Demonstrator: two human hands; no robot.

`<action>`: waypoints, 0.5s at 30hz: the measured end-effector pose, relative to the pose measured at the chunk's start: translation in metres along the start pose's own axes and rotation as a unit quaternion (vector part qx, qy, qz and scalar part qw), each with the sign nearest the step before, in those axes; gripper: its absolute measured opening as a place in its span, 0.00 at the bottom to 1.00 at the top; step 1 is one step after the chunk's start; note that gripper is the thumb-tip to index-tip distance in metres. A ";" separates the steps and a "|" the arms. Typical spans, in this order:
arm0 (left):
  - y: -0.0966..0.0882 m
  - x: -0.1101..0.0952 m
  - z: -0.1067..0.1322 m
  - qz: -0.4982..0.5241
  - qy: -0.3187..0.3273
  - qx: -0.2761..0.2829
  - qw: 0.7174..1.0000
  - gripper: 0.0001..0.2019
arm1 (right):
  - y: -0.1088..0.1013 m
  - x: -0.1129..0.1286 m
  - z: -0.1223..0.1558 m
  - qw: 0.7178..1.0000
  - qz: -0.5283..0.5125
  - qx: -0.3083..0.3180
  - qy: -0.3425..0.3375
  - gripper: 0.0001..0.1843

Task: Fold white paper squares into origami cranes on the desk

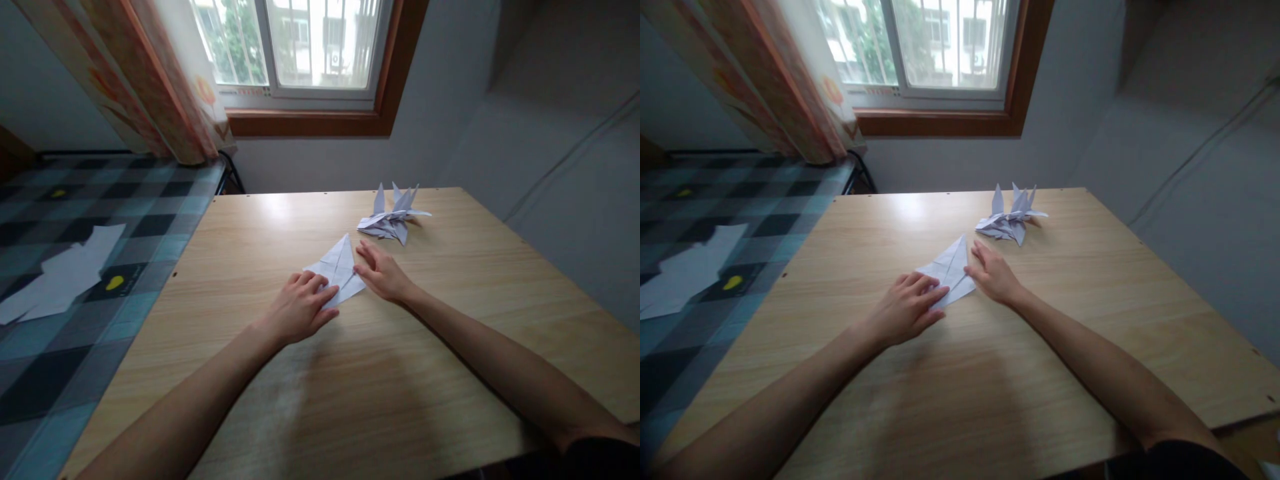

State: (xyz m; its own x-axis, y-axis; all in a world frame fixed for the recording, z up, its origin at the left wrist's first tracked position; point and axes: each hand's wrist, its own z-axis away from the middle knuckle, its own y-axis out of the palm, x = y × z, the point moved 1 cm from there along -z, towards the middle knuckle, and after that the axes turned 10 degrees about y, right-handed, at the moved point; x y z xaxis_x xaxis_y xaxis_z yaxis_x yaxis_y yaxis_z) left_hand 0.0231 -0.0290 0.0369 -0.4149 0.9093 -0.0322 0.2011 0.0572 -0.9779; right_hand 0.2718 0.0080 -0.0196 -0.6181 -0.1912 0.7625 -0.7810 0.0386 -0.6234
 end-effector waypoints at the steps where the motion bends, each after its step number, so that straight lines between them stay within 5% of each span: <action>1: 0.000 0.000 0.000 0.000 0.004 0.000 1.000 0.19 | 0.006 0.003 -0.001 1.000 -0.014 0.008 -0.004 0.39; 4: 0.001 0.001 0.000 0.010 0.013 -0.005 1.000 0.17 | 0.013 0.012 -0.001 0.999 -0.046 0.021 -0.011 0.41; 8: 0.002 0.003 0.001 0.049 0.007 -0.032 0.998 0.14 | 0.004 0.026 0.006 0.999 -0.027 -0.039 -0.008 0.40; 15: 0.007 0.009 0.006 0.091 -0.092 -0.174 0.976 0.12 | -0.005 0.041 0.022 0.961 0.097 0.060 -0.250 0.17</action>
State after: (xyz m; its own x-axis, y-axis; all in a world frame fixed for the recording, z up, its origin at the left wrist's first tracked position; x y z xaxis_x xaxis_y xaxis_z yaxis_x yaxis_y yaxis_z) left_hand 0.0154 -0.0226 0.0285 -0.4907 0.8294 -0.2672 0.5618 0.0666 -0.8246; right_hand 0.2522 -0.0214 0.0105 -0.6073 -0.6412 0.4690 -0.6206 0.0144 -0.7840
